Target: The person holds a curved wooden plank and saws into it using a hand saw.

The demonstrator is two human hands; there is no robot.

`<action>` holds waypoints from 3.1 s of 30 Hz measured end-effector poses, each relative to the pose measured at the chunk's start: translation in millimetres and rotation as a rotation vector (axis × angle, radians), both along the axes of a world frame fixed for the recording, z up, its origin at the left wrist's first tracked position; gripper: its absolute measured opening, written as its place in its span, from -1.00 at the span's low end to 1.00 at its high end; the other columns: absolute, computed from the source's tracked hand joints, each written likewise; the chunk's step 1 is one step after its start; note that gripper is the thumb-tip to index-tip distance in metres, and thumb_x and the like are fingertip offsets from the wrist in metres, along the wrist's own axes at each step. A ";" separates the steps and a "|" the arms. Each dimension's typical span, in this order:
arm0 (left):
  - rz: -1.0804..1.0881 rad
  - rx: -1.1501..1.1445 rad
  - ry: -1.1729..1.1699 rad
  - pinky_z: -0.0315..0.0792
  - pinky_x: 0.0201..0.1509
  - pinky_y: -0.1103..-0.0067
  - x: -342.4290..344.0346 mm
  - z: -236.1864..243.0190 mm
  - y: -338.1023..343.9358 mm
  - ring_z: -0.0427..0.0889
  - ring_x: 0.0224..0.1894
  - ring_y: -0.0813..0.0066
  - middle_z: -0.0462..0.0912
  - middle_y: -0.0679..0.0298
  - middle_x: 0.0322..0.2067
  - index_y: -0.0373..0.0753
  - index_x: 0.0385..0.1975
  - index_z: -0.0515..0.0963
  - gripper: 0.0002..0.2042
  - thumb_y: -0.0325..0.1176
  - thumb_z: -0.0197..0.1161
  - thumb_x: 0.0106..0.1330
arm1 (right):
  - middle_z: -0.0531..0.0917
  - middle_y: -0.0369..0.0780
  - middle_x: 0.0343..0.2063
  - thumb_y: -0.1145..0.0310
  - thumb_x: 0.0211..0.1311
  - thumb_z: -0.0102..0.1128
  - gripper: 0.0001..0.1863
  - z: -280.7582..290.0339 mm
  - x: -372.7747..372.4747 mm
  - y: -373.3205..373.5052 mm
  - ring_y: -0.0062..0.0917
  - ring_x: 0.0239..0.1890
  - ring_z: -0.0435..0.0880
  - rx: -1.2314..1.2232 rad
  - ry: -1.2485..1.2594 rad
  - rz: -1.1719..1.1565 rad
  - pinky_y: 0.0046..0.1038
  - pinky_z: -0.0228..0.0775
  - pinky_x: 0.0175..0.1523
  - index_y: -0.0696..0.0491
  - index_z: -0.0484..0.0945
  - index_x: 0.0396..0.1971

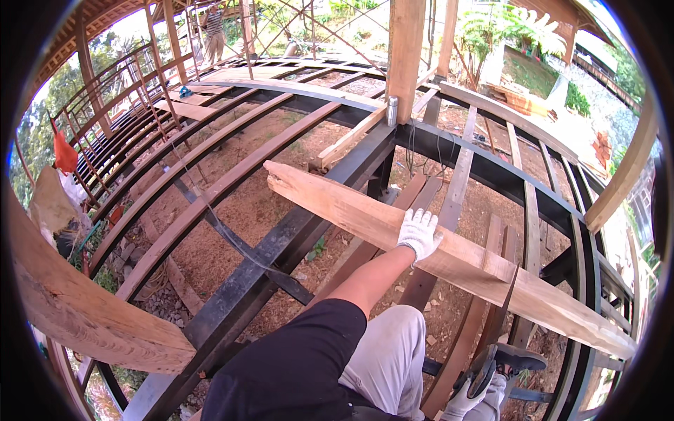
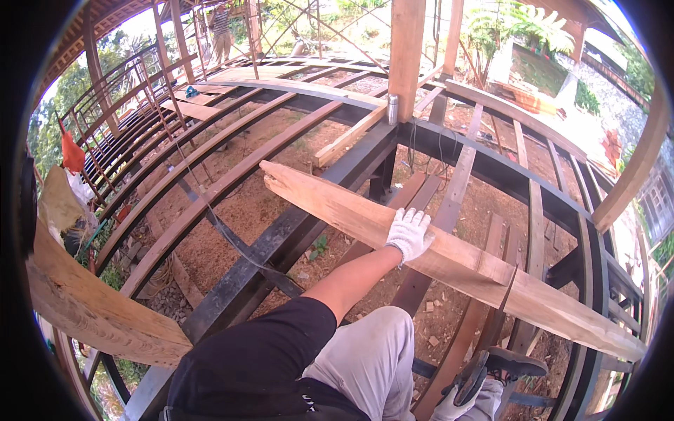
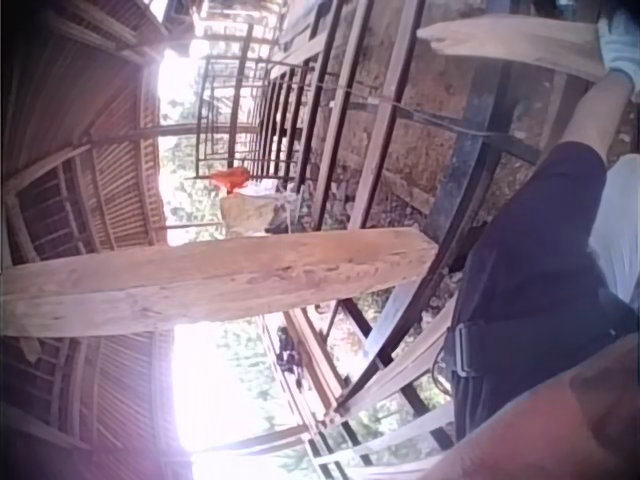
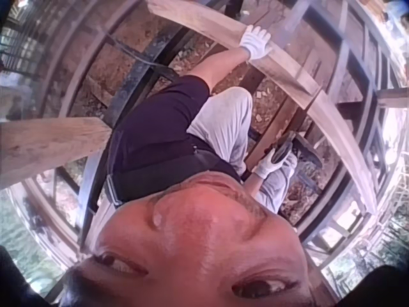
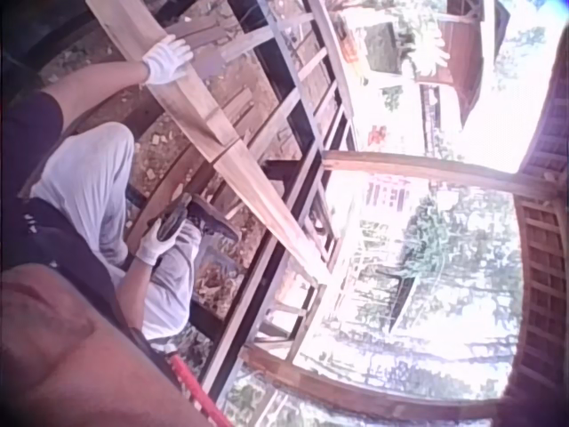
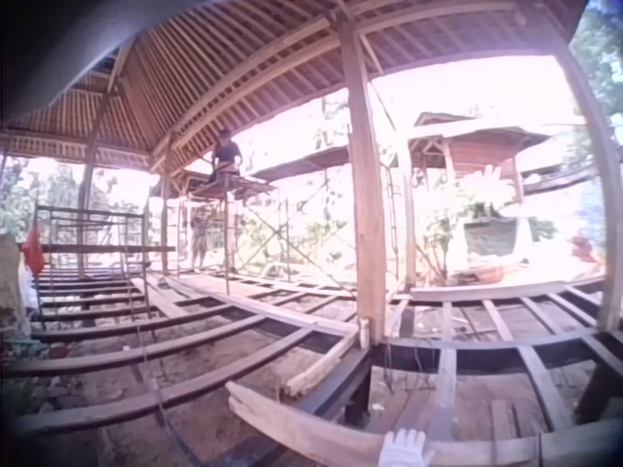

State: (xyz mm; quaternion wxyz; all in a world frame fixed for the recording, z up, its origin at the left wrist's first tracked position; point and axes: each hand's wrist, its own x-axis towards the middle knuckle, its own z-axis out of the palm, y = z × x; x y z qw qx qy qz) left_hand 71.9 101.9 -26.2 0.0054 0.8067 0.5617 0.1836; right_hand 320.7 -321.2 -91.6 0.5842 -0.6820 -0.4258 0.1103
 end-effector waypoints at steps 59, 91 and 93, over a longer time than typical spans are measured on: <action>-0.099 -0.069 0.071 -0.16 0.70 -0.01 2.8 10.0 -27.4 0.08 0.67 -0.02 0.22 -0.01 0.60 -0.25 0.57 0.25 -0.11 0.31 0.07 0.41 | 0.71 -0.23 -0.07 0.56 0.45 0.25 -0.55 -10.8 8.5 0.3 -0.46 -0.12 0.72 0.265 0.688 0.046 -0.30 0.66 0.06 0.11 0.52 0.30; -0.439 0.050 0.137 0.32 0.45 0.18 83.3 19.8 8.5 0.56 0.32 0.00 0.63 -0.04 0.25 -0.22 0.42 0.45 -0.24 0.25 0.24 0.41 | 0.62 0.00 0.31 0.22 0.31 0.40 -0.19 63.4 -51.3 20.1 -0.37 0.28 0.66 -0.062 0.482 0.063 -0.31 0.42 0.41 0.33 0.36 0.45; -0.428 -0.012 0.122 0.31 0.43 0.18 83.1 21.9 15.4 0.57 0.30 -0.02 0.61 -0.02 0.24 -0.17 0.49 0.38 -0.08 0.37 0.31 0.27 | 0.64 0.00 0.30 0.19 0.29 0.39 -0.18 66.7 -52.6 19.2 -0.38 0.25 0.67 -0.094 0.476 0.054 -0.32 0.45 0.38 0.33 0.37 0.44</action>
